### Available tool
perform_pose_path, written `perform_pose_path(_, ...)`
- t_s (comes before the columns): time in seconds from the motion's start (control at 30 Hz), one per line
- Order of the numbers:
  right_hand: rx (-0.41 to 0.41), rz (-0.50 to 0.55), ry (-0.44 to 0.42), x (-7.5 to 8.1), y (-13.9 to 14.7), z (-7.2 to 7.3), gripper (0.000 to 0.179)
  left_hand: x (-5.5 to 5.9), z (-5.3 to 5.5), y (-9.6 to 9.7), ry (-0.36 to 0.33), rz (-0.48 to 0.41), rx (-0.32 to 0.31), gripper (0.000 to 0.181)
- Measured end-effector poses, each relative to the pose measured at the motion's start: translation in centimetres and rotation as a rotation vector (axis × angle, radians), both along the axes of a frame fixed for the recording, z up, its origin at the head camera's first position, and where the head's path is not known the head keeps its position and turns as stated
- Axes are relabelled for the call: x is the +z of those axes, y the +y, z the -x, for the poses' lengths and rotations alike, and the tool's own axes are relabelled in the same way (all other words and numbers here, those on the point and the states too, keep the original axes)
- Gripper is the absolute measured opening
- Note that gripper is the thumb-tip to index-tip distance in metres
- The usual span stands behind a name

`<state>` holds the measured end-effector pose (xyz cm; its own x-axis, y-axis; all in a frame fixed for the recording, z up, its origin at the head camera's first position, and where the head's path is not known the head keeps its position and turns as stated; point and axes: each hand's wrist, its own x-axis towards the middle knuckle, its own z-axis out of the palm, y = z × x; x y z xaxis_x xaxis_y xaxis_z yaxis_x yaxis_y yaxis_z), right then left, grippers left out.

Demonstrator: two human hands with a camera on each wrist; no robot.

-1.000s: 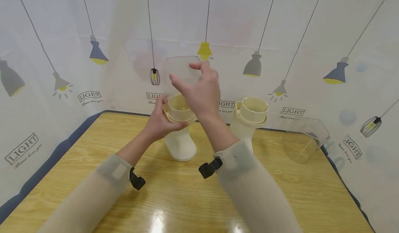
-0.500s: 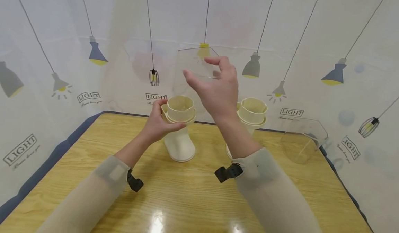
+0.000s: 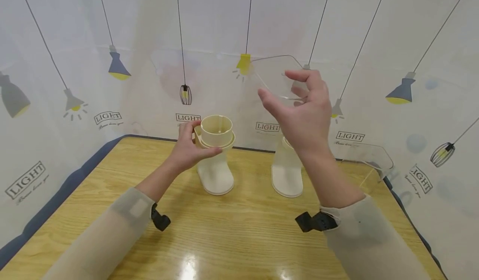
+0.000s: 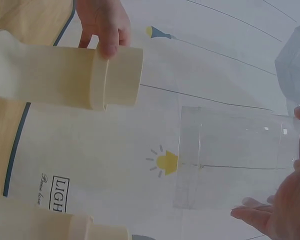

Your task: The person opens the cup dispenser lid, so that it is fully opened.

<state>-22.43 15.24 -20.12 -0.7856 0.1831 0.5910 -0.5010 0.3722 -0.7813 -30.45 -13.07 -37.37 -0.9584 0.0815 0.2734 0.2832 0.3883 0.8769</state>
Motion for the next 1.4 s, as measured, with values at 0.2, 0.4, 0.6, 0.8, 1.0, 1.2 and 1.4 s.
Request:
perform_pose_path(0.2, -0.052, 0.041, -0.001, 0.4, 3.6, -1.6, 0.049, -0.1, 0.0, -0.2, -0.001, -0.005, -0.002, 0.114)
perform_pose_path(0.4, -0.167, 0.046, -0.008, 0.4, 7.8, -3.3, 0.053, -0.1, 0.1, -0.6, -0.009, -0.056, -0.032, 0.118)
perform_pose_path(0.6, -0.33, 0.005, -0.105, -0.3, 12.0, -4.5, 0.06, 0.2, 0.0, -0.9, -0.035, -0.047, -0.047, 0.118)
perform_pose_path(0.8, -0.52, -0.004, -0.13, -1.4, 14.7, -5.1, 0.059, 0.5, 0.2, -1.3, -0.056, -0.041, -0.044, 0.116)
perform_pose_path(1.0, -0.55, 0.018, -0.162, -3.3, 16.8, -5.7, 0.06, 0.4, 0.6, -1.6, -0.075, -0.03, -0.054, 0.115)
perform_pose_path(1.2, -0.562, 0.024, -0.313, -5.5, 18.2, -5.8, 0.069, 0.7, 0.7, -1.8, -0.066, -0.022, -0.078, 0.114)
perform_pose_path(1.4, -0.478, -0.044, -0.478, -8.2, 20.2, -5.9, 0.085, 0.9, 1.1, -2.0, -0.069, -0.031, -0.097, 0.114)
